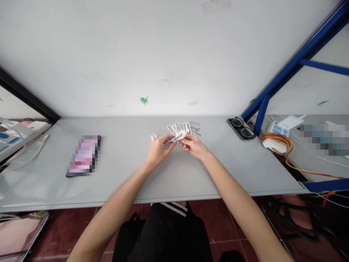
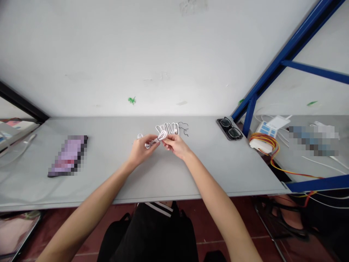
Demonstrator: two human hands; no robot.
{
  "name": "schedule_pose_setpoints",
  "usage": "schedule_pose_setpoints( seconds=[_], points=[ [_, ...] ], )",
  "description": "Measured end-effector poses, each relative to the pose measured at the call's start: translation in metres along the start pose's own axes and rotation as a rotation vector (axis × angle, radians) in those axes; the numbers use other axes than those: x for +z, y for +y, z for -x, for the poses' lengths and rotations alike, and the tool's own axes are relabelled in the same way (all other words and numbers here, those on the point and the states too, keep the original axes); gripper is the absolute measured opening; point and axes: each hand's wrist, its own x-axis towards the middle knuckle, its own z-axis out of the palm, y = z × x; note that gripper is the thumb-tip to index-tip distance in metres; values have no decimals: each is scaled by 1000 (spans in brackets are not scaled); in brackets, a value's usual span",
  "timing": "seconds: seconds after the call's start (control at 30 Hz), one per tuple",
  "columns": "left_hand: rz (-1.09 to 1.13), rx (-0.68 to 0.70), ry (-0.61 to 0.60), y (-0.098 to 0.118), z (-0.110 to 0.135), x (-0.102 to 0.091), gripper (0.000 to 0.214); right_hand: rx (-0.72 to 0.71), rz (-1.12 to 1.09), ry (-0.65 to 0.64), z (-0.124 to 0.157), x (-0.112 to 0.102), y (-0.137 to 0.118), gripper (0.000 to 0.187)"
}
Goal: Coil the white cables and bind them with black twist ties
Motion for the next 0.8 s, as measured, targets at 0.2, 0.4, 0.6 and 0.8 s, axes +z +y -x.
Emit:
schedule_pose_setpoints(
  seconds=[0.2,0.4,0.6,0.8],
  points=[
    [517,-300,-234,4,-3,-3,34,-446,499,230,9,16,-4,22],
    [573,-327,-200,7,-4,-9,35,-413,452,209,9,16,-5,26],
    [455,-225,-117,4,-3,-5,36,-235,343,99,5,6,-6,30],
    [134,-143,14,5,-1,-6,26,-643,856,243,8,5,2,21]
  ],
)
